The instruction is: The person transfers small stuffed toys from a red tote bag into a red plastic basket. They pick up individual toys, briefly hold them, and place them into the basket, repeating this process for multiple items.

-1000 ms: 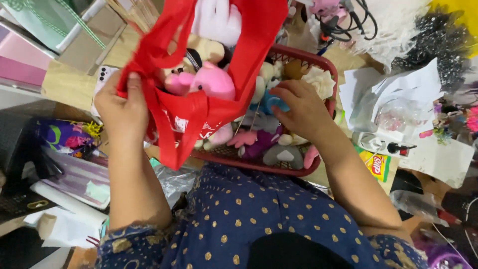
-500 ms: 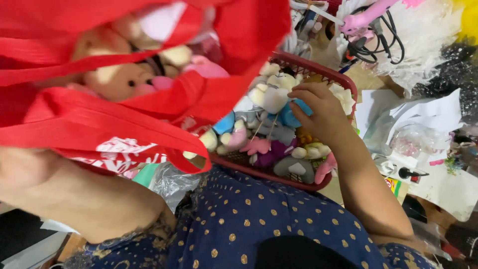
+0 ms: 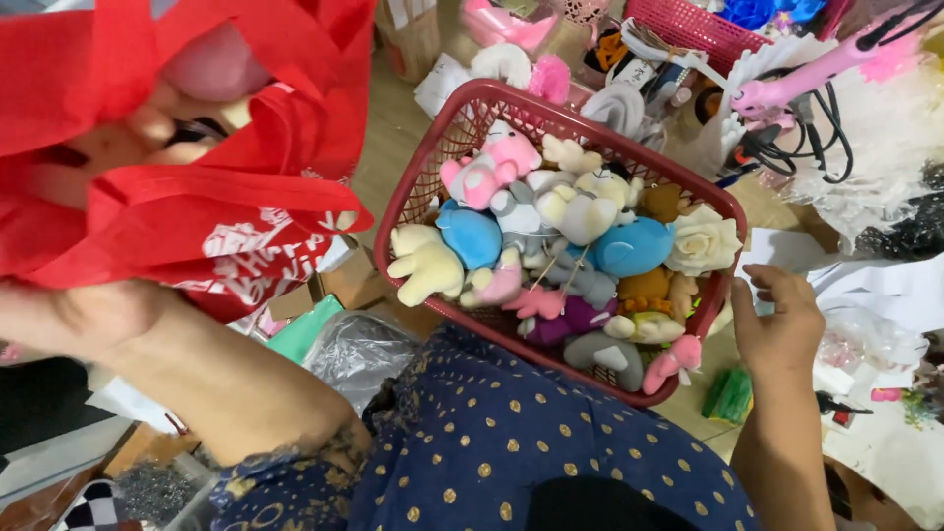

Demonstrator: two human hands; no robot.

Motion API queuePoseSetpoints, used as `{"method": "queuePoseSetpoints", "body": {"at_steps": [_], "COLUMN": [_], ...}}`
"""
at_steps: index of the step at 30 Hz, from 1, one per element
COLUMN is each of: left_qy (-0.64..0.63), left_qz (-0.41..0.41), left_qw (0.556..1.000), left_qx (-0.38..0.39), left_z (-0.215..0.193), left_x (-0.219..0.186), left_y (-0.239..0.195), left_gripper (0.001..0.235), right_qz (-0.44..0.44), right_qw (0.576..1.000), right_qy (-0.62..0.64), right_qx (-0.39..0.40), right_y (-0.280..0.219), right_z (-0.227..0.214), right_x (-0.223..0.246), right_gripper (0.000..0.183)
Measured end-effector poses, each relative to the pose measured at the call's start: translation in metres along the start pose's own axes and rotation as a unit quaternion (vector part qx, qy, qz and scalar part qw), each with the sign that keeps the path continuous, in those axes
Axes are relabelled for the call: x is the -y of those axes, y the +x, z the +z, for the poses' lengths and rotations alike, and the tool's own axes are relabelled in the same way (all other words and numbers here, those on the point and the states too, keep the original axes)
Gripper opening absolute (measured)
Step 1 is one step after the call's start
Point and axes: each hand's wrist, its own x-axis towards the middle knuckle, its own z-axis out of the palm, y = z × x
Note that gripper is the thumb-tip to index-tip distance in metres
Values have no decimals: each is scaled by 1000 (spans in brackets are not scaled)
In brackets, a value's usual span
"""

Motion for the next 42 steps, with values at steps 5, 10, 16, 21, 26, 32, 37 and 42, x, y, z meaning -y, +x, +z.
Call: {"method": "queuePoseSetpoints", "body": {"at_steps": [5,10,16,21,26,32,37,42], "left_qy": [339,314,282,246,213,199,311,579], "left_qz": [207,193,165,94,12,-30,156,243], "left_qw": [917,929,933,936,922,887,837,706], "left_qx": [29,-29,-152,-234,-324,-416,-423,-329], "left_z": [-32,-46,-69,-102,-116,-132,-131,-62], "left_x": [67,107,153,168,177,167,162,176], "left_y": [5,17,11,0,-25,-33,-53,-75], "left_gripper": [32,29,26,25,26,30,78,74], "right_qz": [33,-5,4,-23,-72,-167,-31,-76], "right_qw": [998,999,997,998,997,985,983,989], "right_qy": [30,15,-13,9,28,42,-2,-7], "right_qx": [37,48,70,55,-30,-21,182,126], "right_y": [-12,-11,-10,-3,23,58,93,98], "right_z": [-1,0,0,0,13,45,64,76], "right_x": [5,10,4,25,51,98,147,132], "right_gripper": [22,16,20,17,24,41,66,41]}}
